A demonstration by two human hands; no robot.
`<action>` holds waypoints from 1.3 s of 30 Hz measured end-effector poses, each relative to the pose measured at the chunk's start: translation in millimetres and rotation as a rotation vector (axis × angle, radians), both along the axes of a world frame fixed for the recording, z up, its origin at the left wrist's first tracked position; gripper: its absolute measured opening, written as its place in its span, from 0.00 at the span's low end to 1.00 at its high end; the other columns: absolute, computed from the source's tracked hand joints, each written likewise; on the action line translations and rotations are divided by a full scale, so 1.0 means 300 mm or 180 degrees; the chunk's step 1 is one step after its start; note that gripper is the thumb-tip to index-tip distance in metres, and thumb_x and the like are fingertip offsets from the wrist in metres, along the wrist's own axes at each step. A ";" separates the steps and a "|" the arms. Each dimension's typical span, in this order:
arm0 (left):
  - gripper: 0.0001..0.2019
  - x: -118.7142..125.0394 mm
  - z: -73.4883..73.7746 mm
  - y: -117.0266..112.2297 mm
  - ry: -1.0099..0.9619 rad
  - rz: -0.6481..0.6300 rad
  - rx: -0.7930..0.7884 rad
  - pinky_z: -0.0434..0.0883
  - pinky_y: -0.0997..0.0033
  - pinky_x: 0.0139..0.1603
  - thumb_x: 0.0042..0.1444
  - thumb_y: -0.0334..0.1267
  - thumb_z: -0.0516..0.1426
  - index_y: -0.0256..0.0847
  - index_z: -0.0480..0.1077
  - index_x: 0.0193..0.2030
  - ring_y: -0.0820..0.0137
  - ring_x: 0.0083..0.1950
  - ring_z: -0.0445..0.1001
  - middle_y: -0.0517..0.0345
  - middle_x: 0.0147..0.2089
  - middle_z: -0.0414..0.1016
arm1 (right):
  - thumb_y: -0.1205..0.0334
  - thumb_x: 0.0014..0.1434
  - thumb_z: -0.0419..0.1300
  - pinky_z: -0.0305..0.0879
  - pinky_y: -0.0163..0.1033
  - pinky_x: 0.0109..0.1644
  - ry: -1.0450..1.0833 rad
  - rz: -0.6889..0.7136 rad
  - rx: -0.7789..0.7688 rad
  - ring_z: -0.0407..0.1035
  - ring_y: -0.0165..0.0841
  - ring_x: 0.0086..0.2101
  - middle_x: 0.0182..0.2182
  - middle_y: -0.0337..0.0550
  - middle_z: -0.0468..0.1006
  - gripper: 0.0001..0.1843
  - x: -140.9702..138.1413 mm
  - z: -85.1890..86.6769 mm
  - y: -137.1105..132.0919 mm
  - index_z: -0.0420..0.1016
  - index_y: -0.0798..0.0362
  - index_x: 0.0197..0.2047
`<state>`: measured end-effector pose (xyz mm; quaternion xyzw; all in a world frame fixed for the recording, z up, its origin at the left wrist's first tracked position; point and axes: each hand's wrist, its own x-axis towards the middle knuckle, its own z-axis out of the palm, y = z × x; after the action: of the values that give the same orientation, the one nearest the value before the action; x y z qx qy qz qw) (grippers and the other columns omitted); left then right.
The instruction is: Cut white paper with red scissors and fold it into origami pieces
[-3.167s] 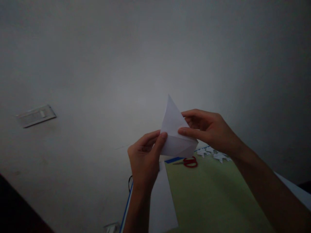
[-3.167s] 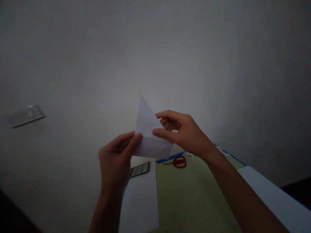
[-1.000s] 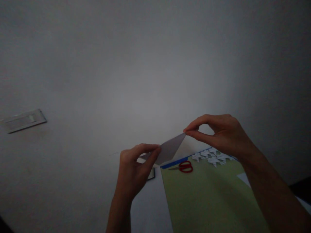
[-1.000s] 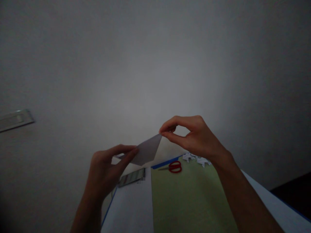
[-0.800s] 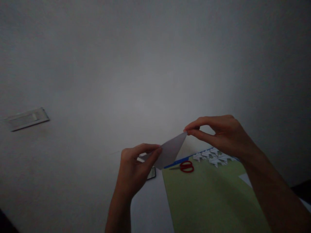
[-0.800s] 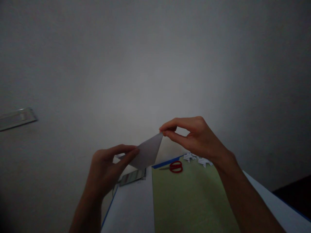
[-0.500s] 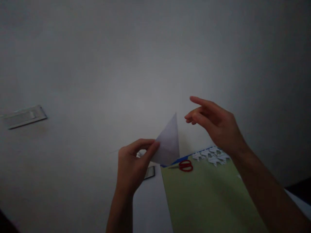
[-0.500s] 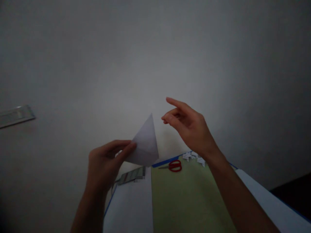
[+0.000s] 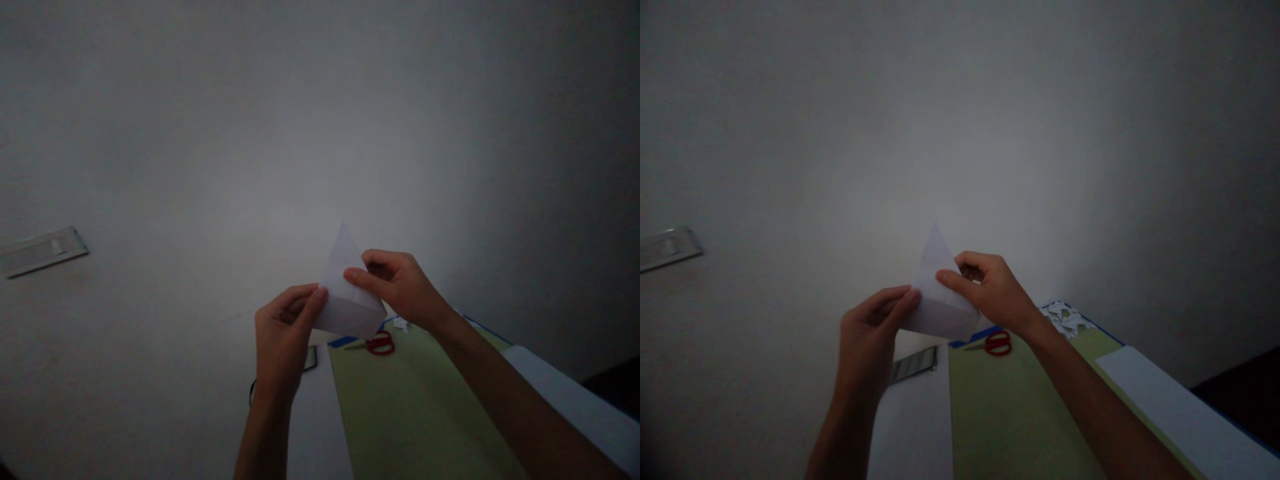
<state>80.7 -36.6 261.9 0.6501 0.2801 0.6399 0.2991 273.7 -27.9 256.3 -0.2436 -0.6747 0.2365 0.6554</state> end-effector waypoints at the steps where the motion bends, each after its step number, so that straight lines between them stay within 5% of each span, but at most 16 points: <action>1: 0.06 -0.002 0.000 0.000 0.0009 -0.0007 -0.0019 0.78 0.78 0.36 0.52 0.39 0.71 0.41 0.84 0.35 0.70 0.34 0.83 0.55 0.32 0.86 | 0.50 0.62 0.67 0.57 0.35 0.29 -0.0050 -0.0018 -0.0007 0.63 0.28 0.27 0.26 0.35 0.71 0.16 0.003 -0.001 0.002 0.77 0.54 0.31; 9: 0.06 -0.008 0.008 -0.011 0.0230 -0.0027 -0.0110 0.76 0.80 0.33 0.50 0.39 0.72 0.40 0.84 0.33 0.72 0.32 0.82 0.56 0.32 0.86 | 0.51 0.62 0.67 0.57 0.35 0.29 -0.0358 0.0045 -0.0052 0.64 0.28 0.27 0.26 0.36 0.73 0.15 0.024 0.002 0.003 0.77 0.54 0.30; 16: 0.08 0.016 0.001 -0.016 0.0080 0.0009 -0.0109 0.77 0.79 0.31 0.50 0.40 0.72 0.39 0.83 0.33 0.71 0.30 0.82 0.56 0.30 0.85 | 0.53 0.62 0.68 0.63 0.36 0.34 0.0322 -0.0361 0.0170 0.70 0.31 0.30 0.31 0.39 0.80 0.11 -0.020 0.004 0.011 0.81 0.53 0.36; 23: 0.07 0.041 -0.007 -0.026 0.0396 0.0128 0.0077 0.77 0.77 0.33 0.53 0.41 0.70 0.39 0.83 0.34 0.68 0.33 0.83 0.55 0.31 0.85 | 0.49 0.70 0.58 0.51 0.38 0.28 0.0074 -0.1291 0.0476 0.57 0.28 0.24 0.21 0.31 0.62 0.21 -0.028 -0.006 0.021 0.67 0.51 0.27; 34: 0.08 0.045 -0.015 -0.023 0.0288 -0.0041 -0.0133 0.78 0.75 0.32 0.53 0.41 0.71 0.39 0.83 0.33 0.67 0.33 0.84 0.53 0.32 0.85 | 0.51 0.72 0.57 0.51 0.38 0.29 -0.0011 -0.1507 0.0615 0.57 0.28 0.23 0.20 0.32 0.63 0.20 -0.029 -0.007 0.010 0.67 0.50 0.29; 39: 0.08 0.035 -0.017 -0.016 0.0338 -0.0029 -0.0126 0.77 0.76 0.32 0.52 0.41 0.71 0.39 0.83 0.33 0.68 0.32 0.83 0.53 0.31 0.85 | 0.47 0.72 0.55 0.48 0.39 0.29 -0.0365 -0.1737 0.0650 0.54 0.28 0.22 0.19 0.32 0.59 0.26 -0.002 -0.004 0.022 0.59 0.49 0.25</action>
<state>91.2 -41.5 256.9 0.6783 0.3052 0.5975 0.2996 273.0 -21.3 255.0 -0.3617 -0.6405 -0.0317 0.6767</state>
